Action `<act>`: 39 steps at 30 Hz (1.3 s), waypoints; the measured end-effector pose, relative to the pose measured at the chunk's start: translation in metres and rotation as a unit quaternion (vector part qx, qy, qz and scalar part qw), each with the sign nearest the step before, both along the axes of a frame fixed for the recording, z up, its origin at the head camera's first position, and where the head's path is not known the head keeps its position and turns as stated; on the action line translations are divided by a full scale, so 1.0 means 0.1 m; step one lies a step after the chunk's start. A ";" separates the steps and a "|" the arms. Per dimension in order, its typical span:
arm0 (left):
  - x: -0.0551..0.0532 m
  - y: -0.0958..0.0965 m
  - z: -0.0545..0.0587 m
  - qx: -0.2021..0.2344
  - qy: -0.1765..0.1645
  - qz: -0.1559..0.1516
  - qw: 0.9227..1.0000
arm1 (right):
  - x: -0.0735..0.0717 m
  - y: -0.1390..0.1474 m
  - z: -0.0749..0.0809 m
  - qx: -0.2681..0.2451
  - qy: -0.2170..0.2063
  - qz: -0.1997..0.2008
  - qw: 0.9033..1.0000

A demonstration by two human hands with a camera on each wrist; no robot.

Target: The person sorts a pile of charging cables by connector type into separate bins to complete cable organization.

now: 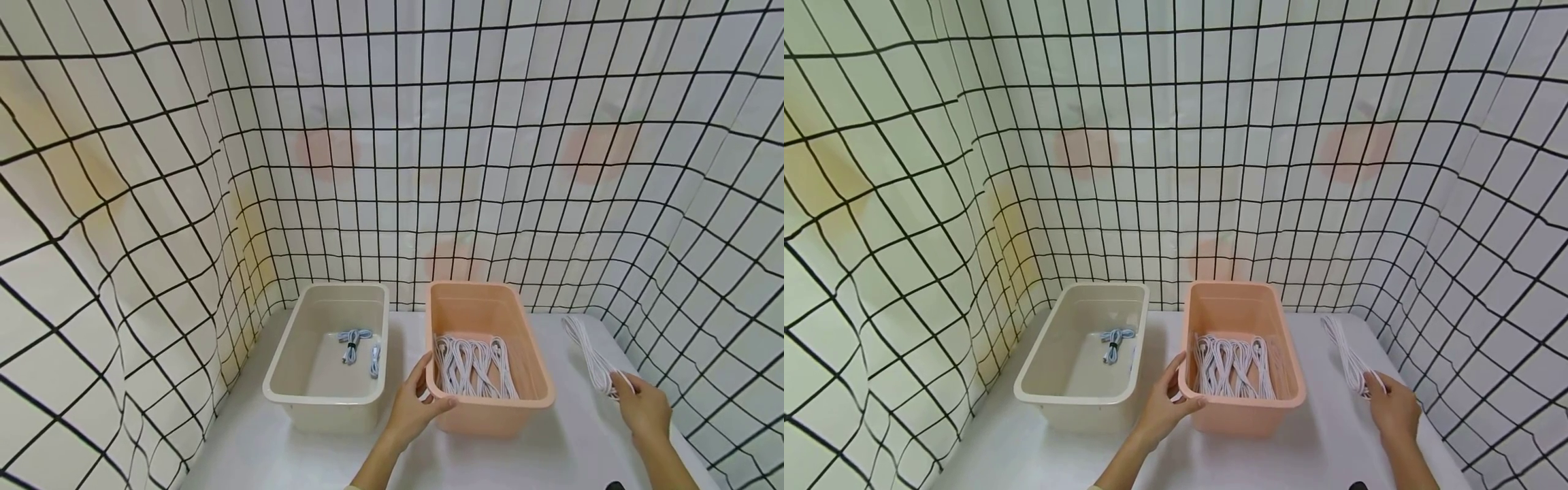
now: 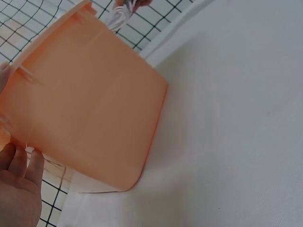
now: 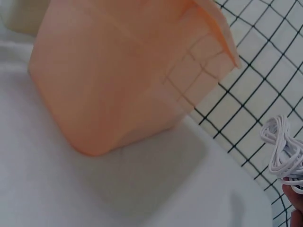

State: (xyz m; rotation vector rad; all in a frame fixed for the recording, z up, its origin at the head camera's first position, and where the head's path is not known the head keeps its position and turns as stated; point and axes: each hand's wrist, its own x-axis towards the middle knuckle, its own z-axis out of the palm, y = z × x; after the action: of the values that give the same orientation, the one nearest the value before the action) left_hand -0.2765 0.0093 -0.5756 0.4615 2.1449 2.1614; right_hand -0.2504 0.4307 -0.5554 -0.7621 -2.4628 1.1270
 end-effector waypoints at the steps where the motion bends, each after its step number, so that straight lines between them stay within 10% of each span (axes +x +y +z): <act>1: 0.00 0.00 0.00 0.000 -0.004 0.000 1.000 | 0.00 -0.02 0.03 0.002 0.000 0.001 1.000; 39: 0.01 0.01 0.03 0.000 0.002 0.002 1.000 | -0.16 -0.92 0.69 -0.071 0.116 0.079 0.988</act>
State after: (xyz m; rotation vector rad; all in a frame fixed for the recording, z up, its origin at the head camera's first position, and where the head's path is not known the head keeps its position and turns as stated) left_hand -0.2751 0.0102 -0.5729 0.4614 2.1498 2.1652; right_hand -0.2661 0.3389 -0.4867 -0.4491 -2.2984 1.3757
